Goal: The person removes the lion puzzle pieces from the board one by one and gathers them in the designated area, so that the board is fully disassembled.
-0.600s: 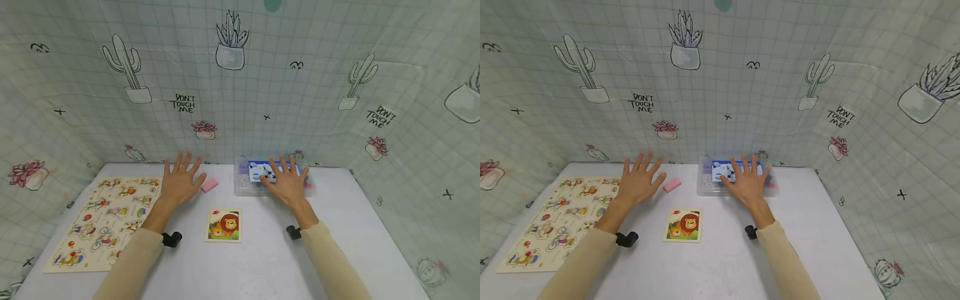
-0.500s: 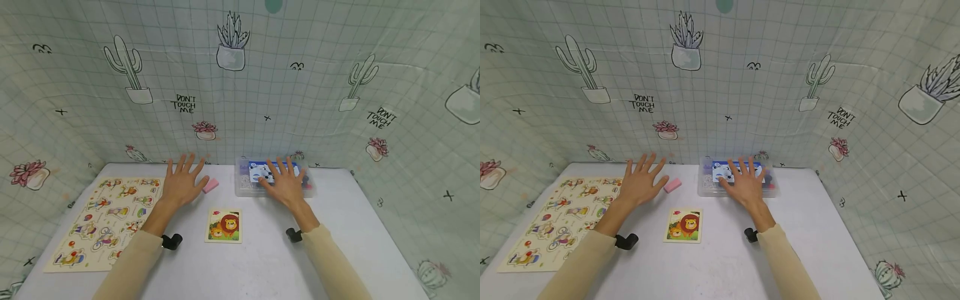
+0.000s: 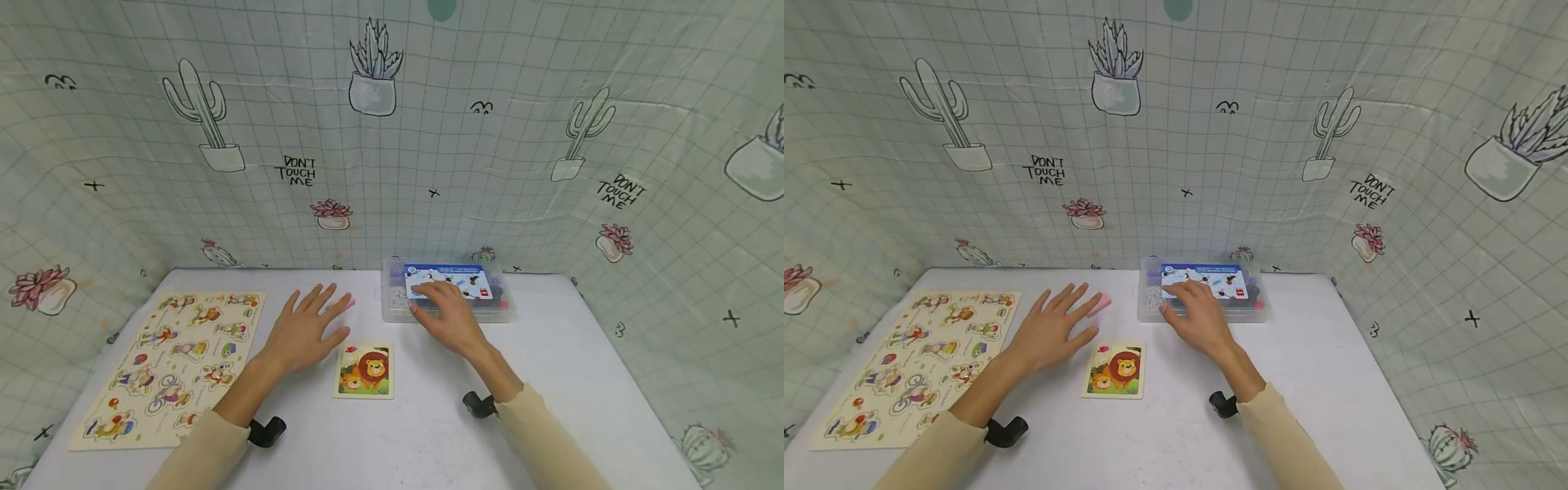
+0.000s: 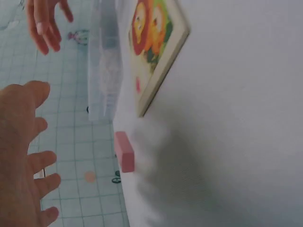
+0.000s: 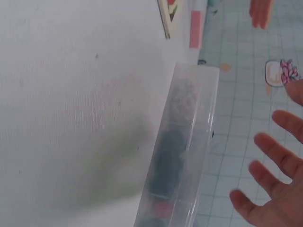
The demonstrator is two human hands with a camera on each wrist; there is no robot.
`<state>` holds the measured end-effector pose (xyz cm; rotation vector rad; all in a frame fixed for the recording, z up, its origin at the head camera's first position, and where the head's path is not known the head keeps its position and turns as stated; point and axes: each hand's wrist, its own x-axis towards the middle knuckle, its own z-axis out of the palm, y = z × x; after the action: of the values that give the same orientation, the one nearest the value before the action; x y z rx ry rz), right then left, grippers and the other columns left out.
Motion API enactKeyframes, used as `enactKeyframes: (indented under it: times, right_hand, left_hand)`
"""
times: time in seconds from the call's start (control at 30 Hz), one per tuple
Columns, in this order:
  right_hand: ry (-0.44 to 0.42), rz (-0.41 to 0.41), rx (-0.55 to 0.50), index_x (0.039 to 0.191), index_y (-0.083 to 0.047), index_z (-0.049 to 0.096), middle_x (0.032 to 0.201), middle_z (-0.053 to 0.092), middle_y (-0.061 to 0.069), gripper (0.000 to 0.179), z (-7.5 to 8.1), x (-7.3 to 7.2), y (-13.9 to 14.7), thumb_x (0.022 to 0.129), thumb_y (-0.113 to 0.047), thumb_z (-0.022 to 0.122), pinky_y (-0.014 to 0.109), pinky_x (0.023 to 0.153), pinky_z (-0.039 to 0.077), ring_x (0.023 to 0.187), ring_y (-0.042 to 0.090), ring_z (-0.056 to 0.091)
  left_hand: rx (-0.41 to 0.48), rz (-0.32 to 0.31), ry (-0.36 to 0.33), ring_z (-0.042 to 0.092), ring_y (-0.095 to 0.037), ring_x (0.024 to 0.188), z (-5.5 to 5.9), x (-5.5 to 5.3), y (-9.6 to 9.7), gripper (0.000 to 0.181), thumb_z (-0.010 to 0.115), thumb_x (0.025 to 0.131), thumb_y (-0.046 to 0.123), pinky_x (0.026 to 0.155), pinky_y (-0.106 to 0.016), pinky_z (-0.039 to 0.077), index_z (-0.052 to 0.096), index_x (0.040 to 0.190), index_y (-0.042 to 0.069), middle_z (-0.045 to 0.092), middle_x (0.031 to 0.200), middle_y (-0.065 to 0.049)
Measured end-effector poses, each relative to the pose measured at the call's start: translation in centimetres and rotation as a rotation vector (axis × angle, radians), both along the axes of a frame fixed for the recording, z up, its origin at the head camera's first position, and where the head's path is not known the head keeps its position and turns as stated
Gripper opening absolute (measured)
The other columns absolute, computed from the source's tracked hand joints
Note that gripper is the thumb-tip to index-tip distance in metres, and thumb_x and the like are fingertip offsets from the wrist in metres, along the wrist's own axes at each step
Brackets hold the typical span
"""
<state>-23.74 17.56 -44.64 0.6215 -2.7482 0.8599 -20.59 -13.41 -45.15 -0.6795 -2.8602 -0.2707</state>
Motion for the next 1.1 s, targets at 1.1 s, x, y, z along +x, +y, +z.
enactKeyframes:
  times: [1.1]
  right_hand:
    - [-0.342, 0.350, 0.063, 0.118, -0.017, 0.074, 0.107, 0.071, -0.005, 0.023, -3.9, 0.1, -7.6, 0.101, -0.019, 0.059, 0.026, 0.084, 0.050, 0.089, 0.008, 0.058]
  left_hand:
    - [-0.030, -0.143, -0.463, 0.008, -0.041, 0.154, -3.0, 4.8, 1.1, 0.062, 0.048, 0.101, 0.055, 0.120, -0.060, 0.015, 0.036, 0.157, 0.030, 0.011, 0.167, -0.021]
